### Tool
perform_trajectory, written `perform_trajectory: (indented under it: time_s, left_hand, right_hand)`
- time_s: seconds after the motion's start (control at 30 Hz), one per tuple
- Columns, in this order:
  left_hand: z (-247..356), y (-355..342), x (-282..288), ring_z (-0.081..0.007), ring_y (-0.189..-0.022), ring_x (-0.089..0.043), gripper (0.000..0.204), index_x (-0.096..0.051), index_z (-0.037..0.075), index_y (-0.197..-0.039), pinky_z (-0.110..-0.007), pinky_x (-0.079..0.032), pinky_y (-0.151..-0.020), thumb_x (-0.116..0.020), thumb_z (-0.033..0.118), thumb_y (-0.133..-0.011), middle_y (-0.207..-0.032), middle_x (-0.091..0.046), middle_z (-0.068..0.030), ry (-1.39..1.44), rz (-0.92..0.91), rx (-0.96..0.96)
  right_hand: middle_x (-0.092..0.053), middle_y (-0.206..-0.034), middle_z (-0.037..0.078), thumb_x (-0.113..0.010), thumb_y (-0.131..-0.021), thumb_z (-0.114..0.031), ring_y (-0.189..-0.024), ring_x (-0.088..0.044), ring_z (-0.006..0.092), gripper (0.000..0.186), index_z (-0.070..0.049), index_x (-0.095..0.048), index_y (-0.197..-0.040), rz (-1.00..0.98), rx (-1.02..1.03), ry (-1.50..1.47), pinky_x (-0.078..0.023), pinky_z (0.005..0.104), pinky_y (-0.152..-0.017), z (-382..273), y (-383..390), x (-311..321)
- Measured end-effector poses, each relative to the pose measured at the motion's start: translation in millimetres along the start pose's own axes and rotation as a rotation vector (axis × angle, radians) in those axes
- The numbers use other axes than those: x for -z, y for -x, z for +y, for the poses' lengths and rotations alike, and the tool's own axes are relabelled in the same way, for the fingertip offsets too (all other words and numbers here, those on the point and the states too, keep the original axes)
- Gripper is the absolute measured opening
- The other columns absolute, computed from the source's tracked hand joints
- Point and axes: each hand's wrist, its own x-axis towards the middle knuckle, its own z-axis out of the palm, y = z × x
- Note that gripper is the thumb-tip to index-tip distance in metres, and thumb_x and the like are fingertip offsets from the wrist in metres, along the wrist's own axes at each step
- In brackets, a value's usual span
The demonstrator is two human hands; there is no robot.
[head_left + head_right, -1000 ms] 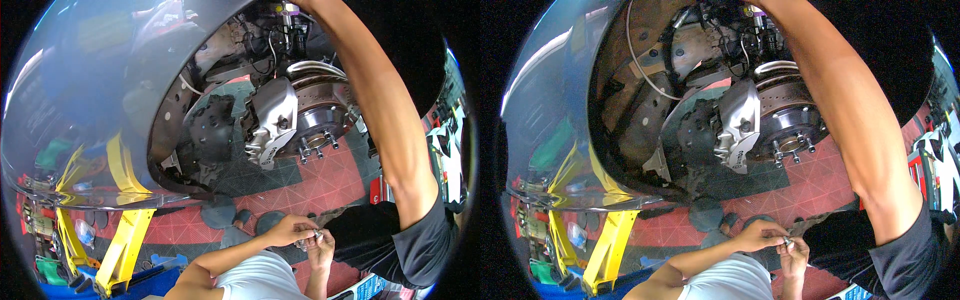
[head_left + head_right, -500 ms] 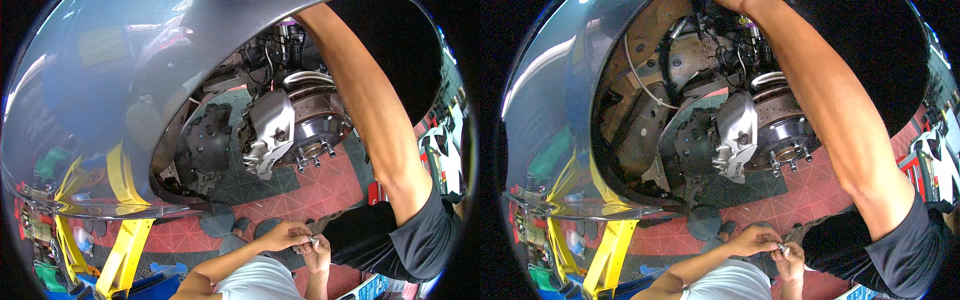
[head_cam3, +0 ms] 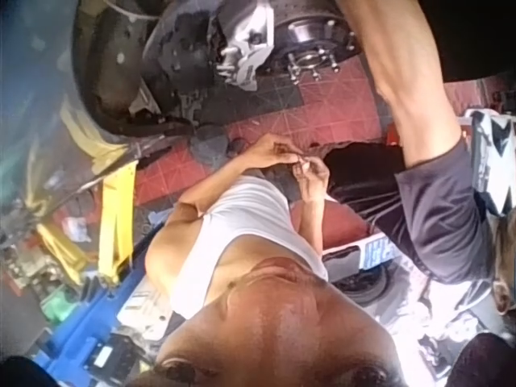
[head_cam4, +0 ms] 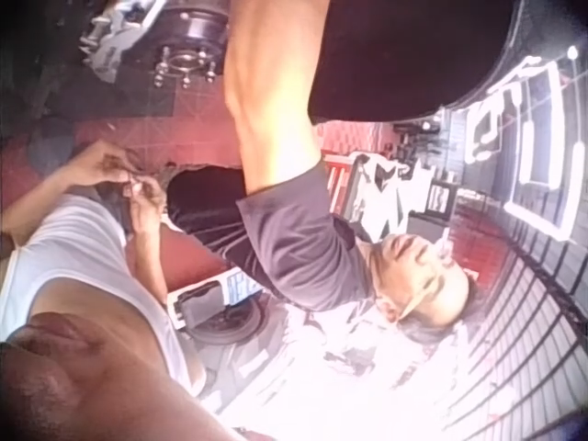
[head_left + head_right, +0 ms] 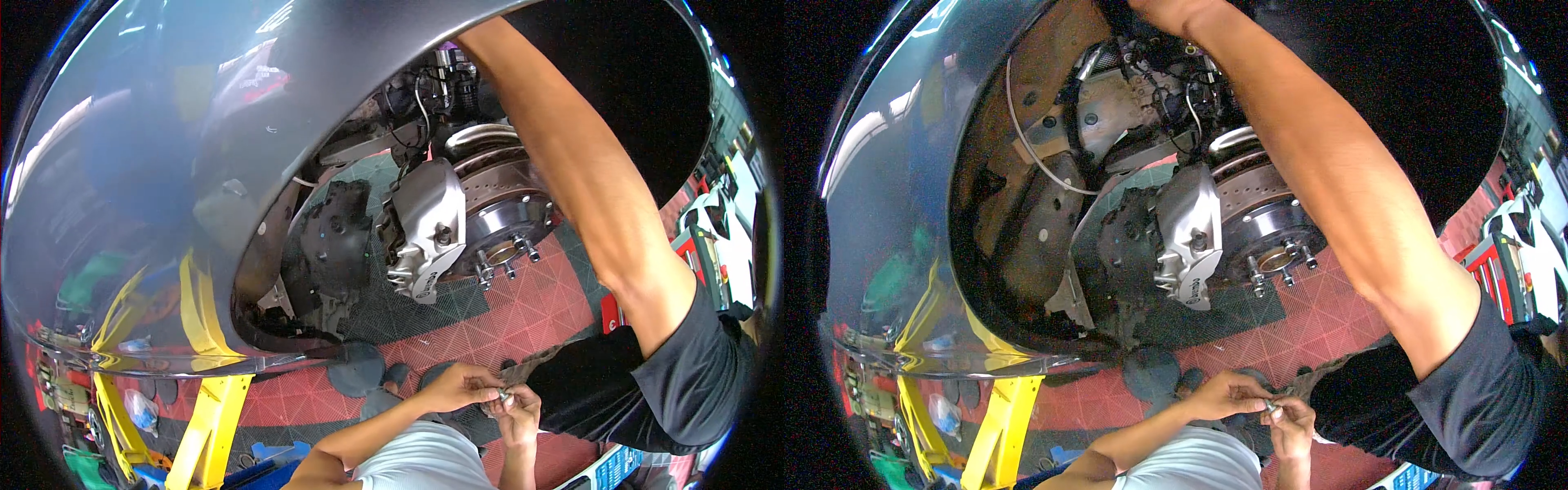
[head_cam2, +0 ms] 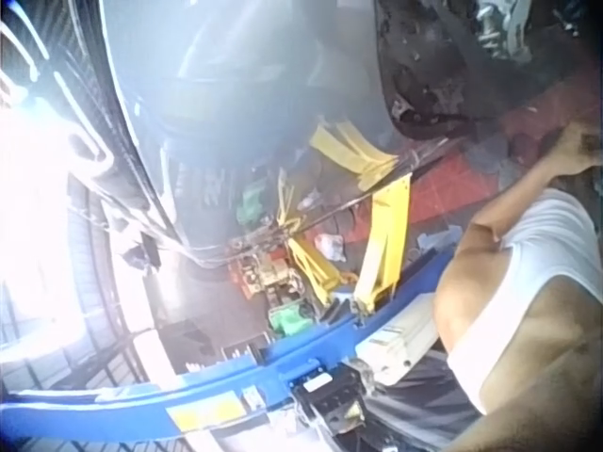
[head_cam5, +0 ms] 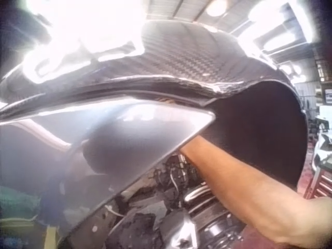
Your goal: Inspecting and maintaining brake components on a vehicle, including a brake disc and suspension assembly.
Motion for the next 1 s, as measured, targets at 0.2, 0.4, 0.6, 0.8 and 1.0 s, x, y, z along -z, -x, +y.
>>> perform_trajectory:
  time_s: [0.2, 0.4, 0.6, 0.8, 1.0]
  left_hand:
    - [7.1, 1.2, -1.2, -0.0119, -0.097, -0.055, 0.023, -0.062, 0.001, -0.103, -0.028, -0.044, -0.084, -0.063, 0.014, -0.084, -0.105, -0.062, -0.0062, -0.133, -0.004, 0.111]
    - [-0.2, 1.6, 6.6, -0.0092, -0.089, -0.056, 0.023, -0.062, -0.001, -0.103, -0.024, -0.045, -0.079, -0.062, 0.014, -0.085, -0.095, -0.064, -0.0044, 0.051, 0.021, 0.096]
    - [1.4, 1.3, 0.8, -0.0092, -0.082, -0.058, 0.021, -0.062, 0.0, -0.102, -0.023, -0.046, -0.071, -0.06, 0.015, -0.087, -0.088, -0.063, -0.0041, -0.022, 0.006, -0.018]
    - [10.7, 2.0, -1.3, -0.0093, -0.079, -0.059, 0.022, -0.062, 0.002, -0.101, -0.023, -0.046, -0.068, -0.063, 0.016, -0.085, -0.086, -0.064, -0.0037, -0.142, 0.004, -0.042]
    - [12.2, 0.9, 1.6, -0.0142, -0.086, -0.059, 0.021, -0.062, 0.0, -0.1, -0.028, -0.046, -0.075, -0.066, 0.01, -0.082, -0.093, -0.062, -0.0075, -0.137, -0.049, -0.018]
  right_hand:
    - [-0.058, -0.068, 0.013, -0.064, -0.077, -0.003, -0.056, -0.053, 0.0184, 0.012, 0.006, -0.058, -0.083, -0.065, 0.016, 0.076, -0.044, 0.0301, -0.054, -6.8, 2.7, -13.3]
    - [-0.06, -0.072, 0.016, -0.065, -0.076, -0.001, -0.056, -0.054, 0.0208, 0.014, 0.007, -0.06, -0.085, 0.055, 0.037, 0.079, -0.044, 0.0321, -0.053, -2.2, -2.6, -14.4]
    - [-0.062, -0.078, 0.017, -0.066, -0.075, 0.002, -0.063, -0.058, 0.0202, 0.016, 0.008, -0.06, -0.089, 0.053, 0.011, -0.001, -0.047, 0.0305, -0.058, -0.5, 1.6, -10.1]
    - [-0.062, -0.079, 0.016, -0.067, -0.076, 0.0, -0.063, -0.057, 0.0208, 0.015, 0.006, -0.061, -0.088, 0.029, 0.013, -0.002, -0.047, 0.0307, -0.057, -0.7, 1.6, -9.5]
    - [-0.061, -0.079, 0.016, -0.067, -0.075, 0.0, -0.062, -0.057, 0.021, 0.015, 0.005, -0.06, -0.088, 0.008, -0.006, 0.006, -0.046, 0.0313, -0.056, -2.7, 4.1, -8.3]
